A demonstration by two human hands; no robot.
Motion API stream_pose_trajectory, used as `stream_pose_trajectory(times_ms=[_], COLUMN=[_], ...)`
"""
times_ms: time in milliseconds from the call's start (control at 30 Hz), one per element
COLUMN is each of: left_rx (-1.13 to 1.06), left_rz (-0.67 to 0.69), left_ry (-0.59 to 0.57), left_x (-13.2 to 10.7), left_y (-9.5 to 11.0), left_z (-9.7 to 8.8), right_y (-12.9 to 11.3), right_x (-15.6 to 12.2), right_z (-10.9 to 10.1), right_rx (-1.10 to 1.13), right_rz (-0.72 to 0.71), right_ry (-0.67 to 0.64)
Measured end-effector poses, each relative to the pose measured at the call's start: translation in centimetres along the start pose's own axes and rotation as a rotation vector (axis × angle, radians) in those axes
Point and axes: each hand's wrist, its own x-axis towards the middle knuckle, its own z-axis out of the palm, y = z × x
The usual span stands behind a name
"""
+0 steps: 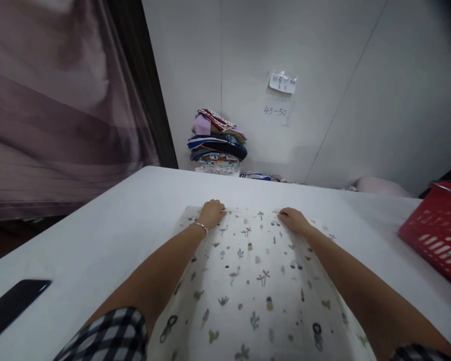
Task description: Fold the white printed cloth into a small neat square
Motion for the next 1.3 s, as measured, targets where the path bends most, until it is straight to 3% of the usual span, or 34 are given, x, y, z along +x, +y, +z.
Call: stream_pose_trajectory(times_ms=[167, 333, 467, 667, 867, 1100, 1233, 1300], left_rx=[-0.039, -0.055, -0.066, -0.092, -0.057, -0.04, -0.03, -0.041], left_rz=[-0.137, -0.266, -0.283, -0.289, -0.356, -0.214, 0.078, 0.12], left_ry=[0.042, 0.074, 0.106, 0.076, 0.109, 0.181, 0.144, 0.063], left_x=[1.2, 2.6, 2.4, 2.5, 3.0, 1.0, -1.0, -1.6], left_y=[-0.1, 0.3, 0.4, 0.1, 1.3, 1.9, 2.0, 2.1], left_z=[0.2, 1.8, 2.3, 1.4, 2.0, 1.6, 2.4, 3.0], right_y=[-1.2, -2.5, -2.8, -3.1, -3.8, -4.6, -6.7, -7.9], right_x=[0.7, 1.5, 1.5, 1.8, 2.4, 0.9, -0.8, -1.3], right_z=[0.1, 1.2, 1.7, 0.7, 2.0, 1.7, 3.0, 4.0], right_rx=[-0.037, -0.126, -0.17, -0.188, -0.225, -0.217, -0.141, -0.077], right_rz=[0.063, 0.107, 0.134, 0.162, 0.258, 0.199, -0.058, -0.18], right_ry=[0.117, 0.152, 0.176, 0.19, 0.188, 0.204, 0.131, 0.019])
